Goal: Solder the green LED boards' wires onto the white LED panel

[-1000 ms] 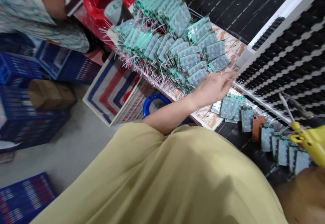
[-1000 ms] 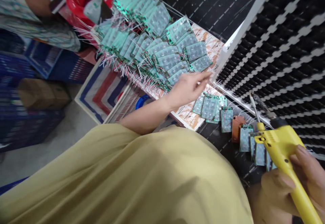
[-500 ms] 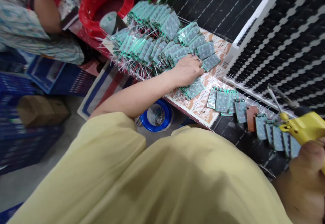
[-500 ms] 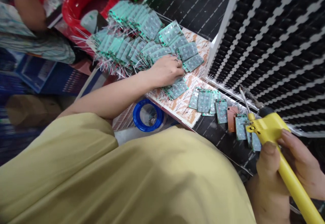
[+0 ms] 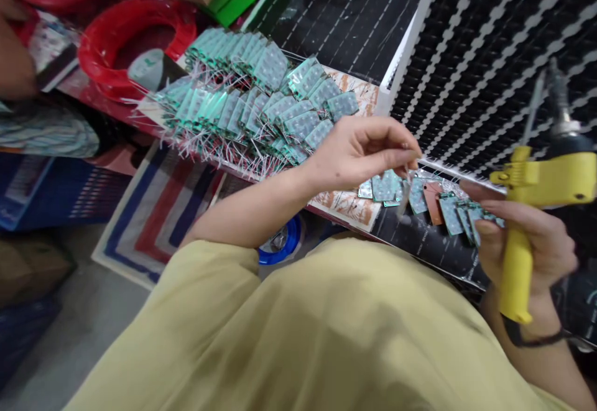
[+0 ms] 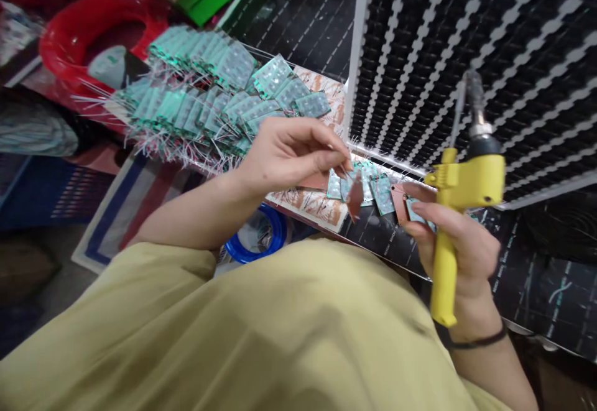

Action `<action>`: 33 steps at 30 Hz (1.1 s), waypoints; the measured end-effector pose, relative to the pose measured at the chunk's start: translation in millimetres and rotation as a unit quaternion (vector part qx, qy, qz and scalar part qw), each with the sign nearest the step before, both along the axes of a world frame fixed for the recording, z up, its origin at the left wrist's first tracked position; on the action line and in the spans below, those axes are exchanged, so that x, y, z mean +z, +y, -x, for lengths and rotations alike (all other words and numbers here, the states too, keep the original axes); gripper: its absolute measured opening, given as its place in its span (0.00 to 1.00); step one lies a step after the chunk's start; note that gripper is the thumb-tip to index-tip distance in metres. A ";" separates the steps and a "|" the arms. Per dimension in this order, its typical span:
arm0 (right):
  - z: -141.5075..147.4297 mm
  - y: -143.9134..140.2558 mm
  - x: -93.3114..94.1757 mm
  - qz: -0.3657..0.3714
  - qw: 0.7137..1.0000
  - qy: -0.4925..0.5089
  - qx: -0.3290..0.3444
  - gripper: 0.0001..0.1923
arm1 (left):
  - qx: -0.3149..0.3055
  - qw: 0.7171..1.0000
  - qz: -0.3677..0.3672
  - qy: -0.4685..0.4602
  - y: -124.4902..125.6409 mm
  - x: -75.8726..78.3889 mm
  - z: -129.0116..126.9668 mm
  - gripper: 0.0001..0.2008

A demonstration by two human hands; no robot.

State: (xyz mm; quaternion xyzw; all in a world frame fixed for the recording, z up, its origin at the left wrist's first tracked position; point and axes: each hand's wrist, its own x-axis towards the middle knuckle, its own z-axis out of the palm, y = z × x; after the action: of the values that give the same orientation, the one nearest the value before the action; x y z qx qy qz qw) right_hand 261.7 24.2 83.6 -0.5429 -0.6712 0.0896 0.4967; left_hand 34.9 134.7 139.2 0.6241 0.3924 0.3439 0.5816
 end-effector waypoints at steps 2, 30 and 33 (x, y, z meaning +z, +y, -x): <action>4.5 7.0 -5.1 0.000 0.997 0.017 0.082 0.22 | -0.022 0.998 0.041 -0.045 -4.6 -10.1 -18.3 0.09; 13.2 -3.4 -9.0 -0.120 0.984 -0.108 -0.074 0.09 | -0.006 0.996 0.020 -0.092 -16.3 -64.1 -75.3 0.27; 15.4 -3.4 -10.0 -0.120 0.982 -0.095 -0.110 0.08 | 0.054 0.990 -0.071 -0.113 -23.1 -75.8 -73.2 0.24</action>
State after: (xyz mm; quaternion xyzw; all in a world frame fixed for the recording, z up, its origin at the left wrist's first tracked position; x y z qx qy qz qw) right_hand 246.3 20.8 73.5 -0.5558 -0.6575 -0.0990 0.4990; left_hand 108.1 111.5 63.4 0.5983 0.3321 0.4704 0.5573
